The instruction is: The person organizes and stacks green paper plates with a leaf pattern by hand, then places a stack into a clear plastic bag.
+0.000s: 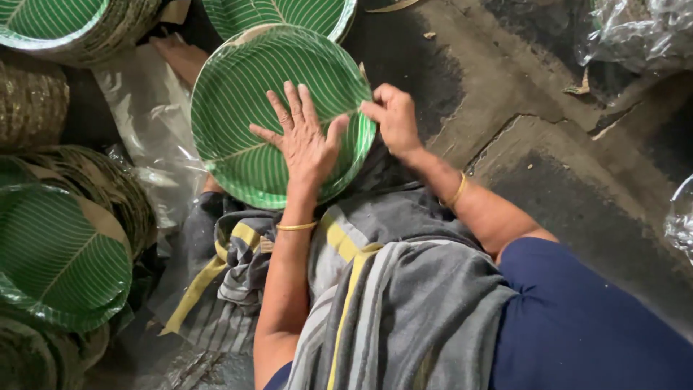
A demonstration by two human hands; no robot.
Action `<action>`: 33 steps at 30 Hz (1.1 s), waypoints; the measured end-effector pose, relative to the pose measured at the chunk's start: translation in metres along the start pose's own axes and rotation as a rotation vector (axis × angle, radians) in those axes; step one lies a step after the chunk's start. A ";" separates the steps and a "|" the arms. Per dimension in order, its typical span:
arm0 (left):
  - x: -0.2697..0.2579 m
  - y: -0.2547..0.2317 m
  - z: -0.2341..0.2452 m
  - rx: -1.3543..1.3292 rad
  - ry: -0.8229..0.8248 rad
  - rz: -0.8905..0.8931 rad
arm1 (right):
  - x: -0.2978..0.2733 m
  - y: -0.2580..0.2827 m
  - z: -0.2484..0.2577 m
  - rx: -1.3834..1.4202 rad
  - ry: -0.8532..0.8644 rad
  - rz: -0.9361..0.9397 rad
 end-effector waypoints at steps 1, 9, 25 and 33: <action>0.002 0.001 0.000 0.019 0.003 0.082 | -0.010 0.000 -0.003 -0.042 -0.021 -0.019; -0.012 -0.011 0.001 0.024 -0.150 -0.079 | 0.030 0.038 0.002 -0.020 0.085 0.030; -0.008 -0.005 0.012 0.041 -0.138 -0.097 | 0.029 0.014 -0.003 -0.096 -0.042 0.072; -0.007 0.011 0.015 0.041 -0.035 -0.294 | 0.079 0.052 -0.034 -0.331 0.110 0.293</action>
Point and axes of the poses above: each hand's wrist, its own x-axis towards the middle knuckle, its own z-axis out of the back of the hand, y = z × x, the point moved 9 cm from there along x, towards the middle knuckle, and after that the axes turned 4 degrees about z, right-handed, at the moved point
